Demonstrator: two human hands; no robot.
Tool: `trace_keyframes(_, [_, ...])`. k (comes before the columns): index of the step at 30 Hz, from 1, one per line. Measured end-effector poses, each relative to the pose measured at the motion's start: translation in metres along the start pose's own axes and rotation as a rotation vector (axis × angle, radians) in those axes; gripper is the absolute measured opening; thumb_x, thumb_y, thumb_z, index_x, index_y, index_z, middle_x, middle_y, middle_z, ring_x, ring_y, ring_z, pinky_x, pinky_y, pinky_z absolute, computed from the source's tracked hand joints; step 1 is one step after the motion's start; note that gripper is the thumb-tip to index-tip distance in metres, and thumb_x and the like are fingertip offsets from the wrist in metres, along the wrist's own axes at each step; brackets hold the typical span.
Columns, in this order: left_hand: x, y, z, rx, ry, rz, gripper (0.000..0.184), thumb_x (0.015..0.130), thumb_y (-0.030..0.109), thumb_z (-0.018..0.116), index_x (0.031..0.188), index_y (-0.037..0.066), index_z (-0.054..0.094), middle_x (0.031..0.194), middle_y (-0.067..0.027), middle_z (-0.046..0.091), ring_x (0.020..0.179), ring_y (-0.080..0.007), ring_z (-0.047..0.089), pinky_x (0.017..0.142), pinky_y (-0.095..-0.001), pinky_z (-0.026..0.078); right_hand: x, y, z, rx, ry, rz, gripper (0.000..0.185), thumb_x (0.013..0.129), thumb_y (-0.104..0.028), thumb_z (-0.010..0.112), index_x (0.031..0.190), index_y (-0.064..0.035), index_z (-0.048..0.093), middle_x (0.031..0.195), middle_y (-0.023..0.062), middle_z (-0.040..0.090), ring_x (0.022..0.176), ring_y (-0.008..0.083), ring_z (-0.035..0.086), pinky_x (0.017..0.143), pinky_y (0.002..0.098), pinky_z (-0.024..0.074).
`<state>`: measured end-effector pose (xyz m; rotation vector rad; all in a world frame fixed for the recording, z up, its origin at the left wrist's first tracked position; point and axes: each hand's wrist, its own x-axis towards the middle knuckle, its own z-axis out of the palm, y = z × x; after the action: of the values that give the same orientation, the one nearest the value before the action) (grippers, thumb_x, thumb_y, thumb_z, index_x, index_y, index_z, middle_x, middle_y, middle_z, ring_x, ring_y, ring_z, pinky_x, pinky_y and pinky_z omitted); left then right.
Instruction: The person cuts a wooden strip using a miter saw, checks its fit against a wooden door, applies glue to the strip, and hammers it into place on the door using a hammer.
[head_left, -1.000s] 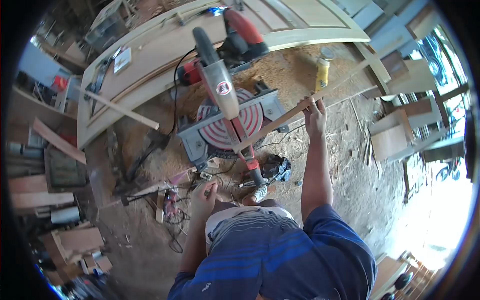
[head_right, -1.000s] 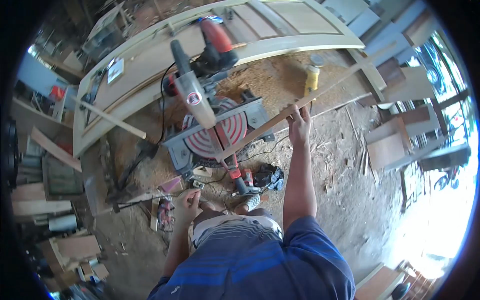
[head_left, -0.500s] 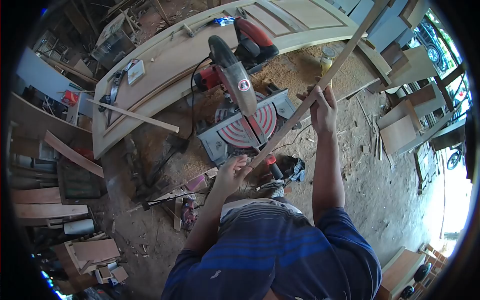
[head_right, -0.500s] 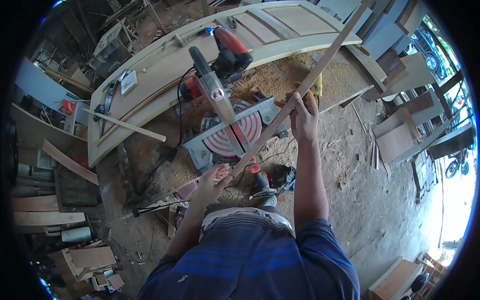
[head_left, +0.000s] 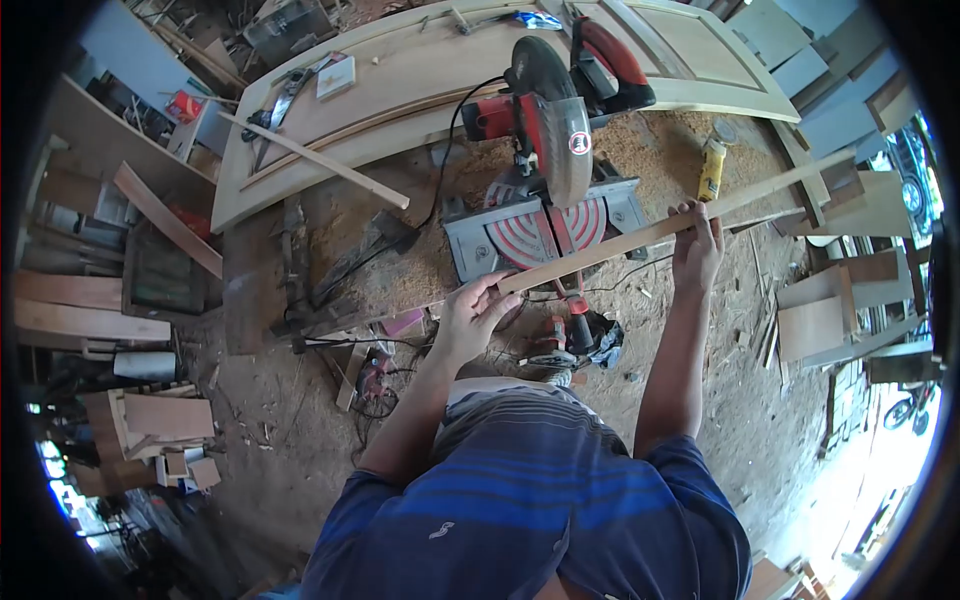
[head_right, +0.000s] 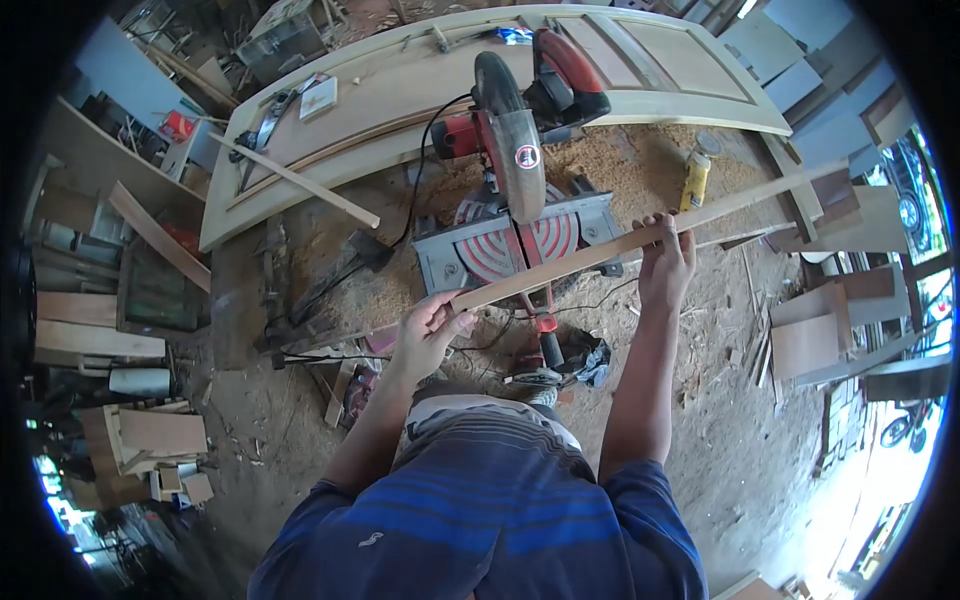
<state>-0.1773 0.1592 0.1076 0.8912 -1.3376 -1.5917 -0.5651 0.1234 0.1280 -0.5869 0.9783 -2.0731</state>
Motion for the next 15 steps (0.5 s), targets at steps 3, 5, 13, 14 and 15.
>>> trace_keyframes(3, [-0.002,0.013,0.005,-0.006,-0.004,0.064,0.048,0.108,0.009,0.07,0.149,-0.01,0.055,0.13,-0.0163,0.073,0.116,-0.0201,0.073,0.103,-0.0338,0.059,-0.001,0.002,-0.011,0.067,-0.001,0.008,0.018,0.111,-0.011,0.064,0.126,-0.0011,0.06,0.113,0.0104,0.068,0.105,0.0206,0.068,0.102,0.0443,0.0562])
trace_keyframes(5, [-0.006,0.023,0.012,-0.052,0.006,0.092,0.045,0.109,0.009,0.068,0.148,-0.01,0.056,0.128,-0.0171,0.074,0.117,-0.0216,0.073,0.103,-0.034,0.059,0.0,0.003,-0.02,0.071,-0.011,0.004,0.019,0.11,-0.011,0.065,0.126,-0.0021,0.06,0.112,0.0095,0.066,0.104,0.0206,0.067,0.103,0.0454,0.057])
trace_keyframes(13, [-0.011,0.032,0.02,-0.012,0.053,0.039,0.033,0.109,0.011,0.068,0.135,-0.01,0.066,0.116,-0.0167,0.077,0.104,-0.0211,0.077,0.095,-0.0326,0.062,0.006,-0.021,-0.019,0.058,-0.028,-0.016,0.019,0.111,-0.011,0.064,0.127,-0.003,0.06,0.11,0.0092,0.066,0.102,0.0206,0.066,0.098,0.045,0.0574])
trace_keyframes(14, [-0.014,0.032,0.019,-0.005,0.067,0.023,0.032,0.109,0.011,0.068,0.133,-0.01,0.067,0.115,-0.0157,0.078,0.101,-0.0202,0.077,0.094,-0.0322,0.062,0.007,-0.025,-0.017,0.056,-0.047,-0.03,0.019,0.111,-0.011,0.063,0.128,-0.003,0.06,0.11,0.0094,0.067,0.101,0.0207,0.066,0.098,0.0451,0.0578])
trace_keyframes(15, [-0.016,0.031,0.018,0.003,0.081,0.007,0.03,0.109,0.011,0.069,0.131,-0.01,0.068,0.113,-0.0148,0.078,0.099,-0.0192,0.077,0.092,-0.0317,0.062,0.007,-0.029,-0.013,0.056,-0.065,-0.044,0.019,0.111,-0.011,0.063,0.128,-0.003,0.059,0.11,0.0095,0.067,0.101,0.0208,0.066,0.097,0.0451,0.0582])
